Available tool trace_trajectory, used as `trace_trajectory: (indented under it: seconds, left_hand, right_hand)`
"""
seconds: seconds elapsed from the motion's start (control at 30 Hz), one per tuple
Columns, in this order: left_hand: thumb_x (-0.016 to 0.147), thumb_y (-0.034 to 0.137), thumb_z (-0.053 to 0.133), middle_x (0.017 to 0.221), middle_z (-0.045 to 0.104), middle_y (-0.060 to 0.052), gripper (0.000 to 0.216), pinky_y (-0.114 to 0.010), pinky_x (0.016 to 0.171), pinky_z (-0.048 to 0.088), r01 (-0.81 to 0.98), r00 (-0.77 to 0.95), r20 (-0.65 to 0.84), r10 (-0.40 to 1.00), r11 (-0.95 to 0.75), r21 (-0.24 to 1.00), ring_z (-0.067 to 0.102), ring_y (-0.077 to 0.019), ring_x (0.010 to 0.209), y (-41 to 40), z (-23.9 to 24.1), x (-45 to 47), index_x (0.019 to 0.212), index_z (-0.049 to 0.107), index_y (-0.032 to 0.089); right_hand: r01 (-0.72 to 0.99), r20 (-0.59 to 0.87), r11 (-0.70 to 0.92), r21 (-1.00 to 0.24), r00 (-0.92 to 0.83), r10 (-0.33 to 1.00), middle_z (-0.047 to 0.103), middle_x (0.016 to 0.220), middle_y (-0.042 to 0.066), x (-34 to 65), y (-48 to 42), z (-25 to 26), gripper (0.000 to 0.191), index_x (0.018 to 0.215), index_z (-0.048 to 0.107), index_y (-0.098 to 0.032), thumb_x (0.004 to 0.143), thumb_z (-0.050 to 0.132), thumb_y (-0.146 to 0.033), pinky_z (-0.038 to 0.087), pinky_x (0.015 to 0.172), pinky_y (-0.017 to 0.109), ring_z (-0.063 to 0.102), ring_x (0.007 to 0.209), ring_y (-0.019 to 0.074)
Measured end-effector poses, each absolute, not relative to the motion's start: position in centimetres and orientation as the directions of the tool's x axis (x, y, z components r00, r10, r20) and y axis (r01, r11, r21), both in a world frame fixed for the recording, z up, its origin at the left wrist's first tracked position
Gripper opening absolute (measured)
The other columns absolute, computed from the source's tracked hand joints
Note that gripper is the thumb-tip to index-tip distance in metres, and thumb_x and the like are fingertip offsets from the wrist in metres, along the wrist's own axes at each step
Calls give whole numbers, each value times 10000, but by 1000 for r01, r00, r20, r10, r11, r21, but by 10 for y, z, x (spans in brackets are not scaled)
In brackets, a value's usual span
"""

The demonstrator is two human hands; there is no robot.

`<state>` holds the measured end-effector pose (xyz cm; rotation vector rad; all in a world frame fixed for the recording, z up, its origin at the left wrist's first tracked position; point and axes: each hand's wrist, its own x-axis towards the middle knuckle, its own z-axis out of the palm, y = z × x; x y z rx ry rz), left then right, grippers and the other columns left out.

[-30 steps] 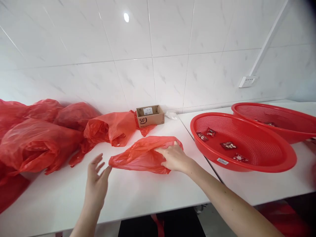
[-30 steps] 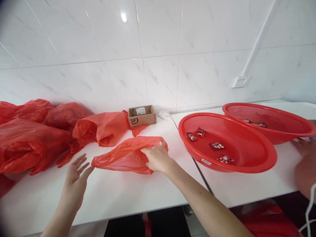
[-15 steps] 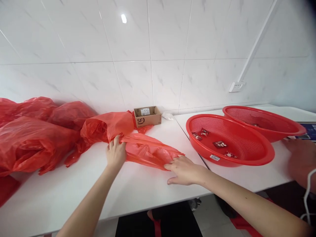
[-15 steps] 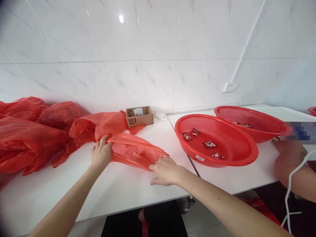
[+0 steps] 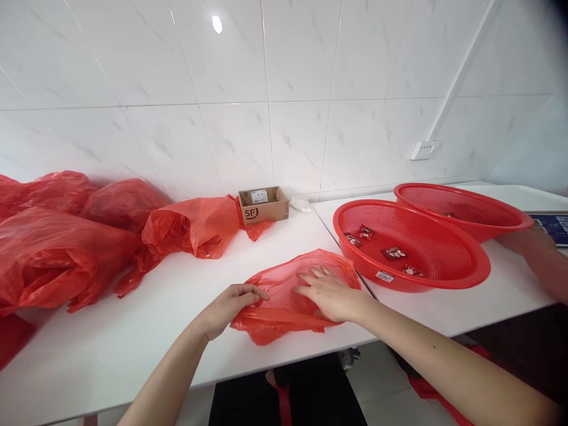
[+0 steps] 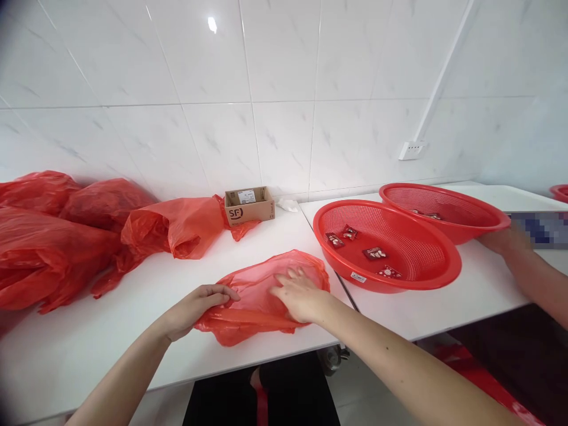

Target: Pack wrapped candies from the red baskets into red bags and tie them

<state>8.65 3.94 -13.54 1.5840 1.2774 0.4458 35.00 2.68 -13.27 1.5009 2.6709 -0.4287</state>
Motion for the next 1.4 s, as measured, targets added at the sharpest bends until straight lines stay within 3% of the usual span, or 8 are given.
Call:
trace_trajectory:
  seconds: [0.13,0.3,0.37,0.57,0.83,0.93,1.07,1.4]
  left_hand:
    - [770,454,672,755,617,-12,437,-231,595,421,323,314,-333,889,230,918,548,-123,640,42,-140,74,1095,672,163]
    - [702,475,760,862,689,-33,695,-298,706,497,224,245,-327,913,275,935,648,-194,771,37,-144,79,1310,553,211]
    - [695,503,755,1016,709,-69,724,-341,798,509,220,256,-308,916,255,942,669,-242,899,29,-145,86,1330,542,226]
    - [707,548,716,1362,582,-65,601,-366,921,481,252,182,-176,967,128,959,594,-298,1144,19,-162,98,1247,633,297]
    - [619,394,830,676,632,2,245,-223,551,417,-4,237,-226,945,234,972,542,-134,572,18,-180,78,693,704,197]
    - [562,383,859,694,642,-3,275,-229,577,441,-54,202,-225,953,240,969,560,-143,598,13,-177,78,687,706,192]
    - [562,376,864,740,660,10,288,-224,595,463,-125,204,-276,939,305,944,590,-142,619,10,-177,78,751,718,215]
    - [558,388,866,1008,708,-24,407,-240,704,521,-157,136,-294,946,313,937,660,-192,814,12,-182,75,920,748,243]
  right_hand:
    - [876,-324,348,-333,-453,831,258,1591,92,366,25,-124,713,1447,465,-264,762,662,-224,306,1129,503,256,1443,351]
    - [674,95,432,-600,-475,875,555,1400,12,400,-2,-73,409,1275,617,-317,895,545,-453,384,1097,392,483,1316,232]
    - [783,194,369,-501,-314,929,571,1381,19,426,-8,-62,448,1303,586,-315,891,544,-485,407,1072,399,504,1292,244]
    - [999,-17,-18,-48,17,1000,714,1114,86,484,-7,-83,397,1247,632,-268,870,550,-361,511,837,462,658,1044,341]
    - [747,-65,183,-639,-289,955,565,1387,67,464,19,-61,594,1412,492,-285,872,571,-518,455,1006,375,556,1227,243]
    - [861,-59,119,-494,-170,984,603,1324,99,481,40,-62,566,1376,526,-268,849,612,-453,467,954,400,586,1161,275]
    - [984,-402,29,-178,-100,910,674,1153,113,497,44,-83,523,1195,654,-246,690,742,-350,495,767,404,659,958,321]
    - [992,-421,66,-107,-105,901,678,919,75,507,56,-89,143,901,654,-221,798,579,-286,429,677,335,641,825,250]
